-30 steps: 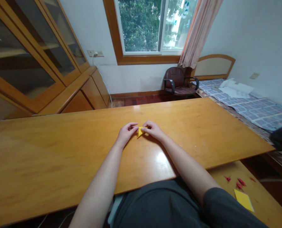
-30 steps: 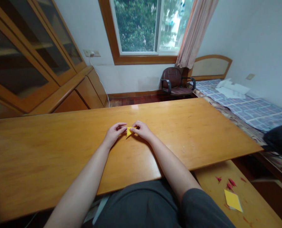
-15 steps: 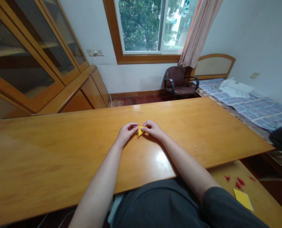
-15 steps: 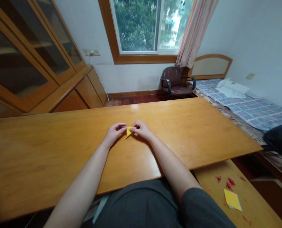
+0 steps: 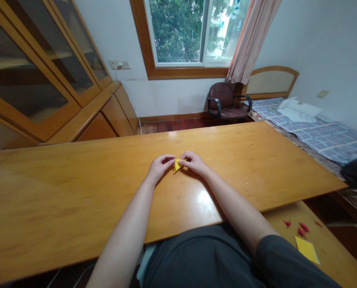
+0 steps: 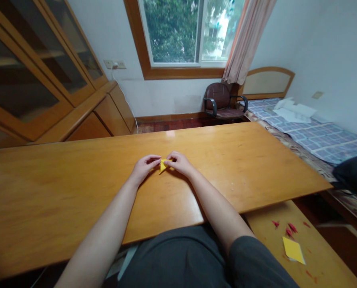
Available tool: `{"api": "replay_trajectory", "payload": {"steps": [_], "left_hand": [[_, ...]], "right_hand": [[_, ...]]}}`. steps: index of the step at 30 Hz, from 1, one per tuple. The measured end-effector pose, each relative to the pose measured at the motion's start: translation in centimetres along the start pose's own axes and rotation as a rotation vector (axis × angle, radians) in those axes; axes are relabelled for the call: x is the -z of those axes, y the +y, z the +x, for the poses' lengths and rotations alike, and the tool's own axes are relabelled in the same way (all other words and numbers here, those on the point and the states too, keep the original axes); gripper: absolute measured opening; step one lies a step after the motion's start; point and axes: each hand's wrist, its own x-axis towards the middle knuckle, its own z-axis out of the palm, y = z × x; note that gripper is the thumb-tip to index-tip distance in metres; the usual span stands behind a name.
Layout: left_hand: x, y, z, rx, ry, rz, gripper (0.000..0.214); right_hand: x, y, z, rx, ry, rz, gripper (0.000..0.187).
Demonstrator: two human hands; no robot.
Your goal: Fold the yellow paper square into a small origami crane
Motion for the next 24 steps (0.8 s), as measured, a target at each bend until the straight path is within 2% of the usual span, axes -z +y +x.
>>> {"api": "replay_trajectory", "payload": {"steps": [6, 24], "left_hand": [[0.12, 0.19, -0.09, -0.027, -0.008, 0.080, 0.034], [-0.08, 0.26, -0.15, -0.045, -0.002, 0.113, 0.030]], "right_hand": [[0.04, -0.05, -0.02, -0.012, -0.005, -0.007, 0.026], [-0.05, 0.04, -0.02, -0.025, 0.012, -0.014, 0.023]]}}
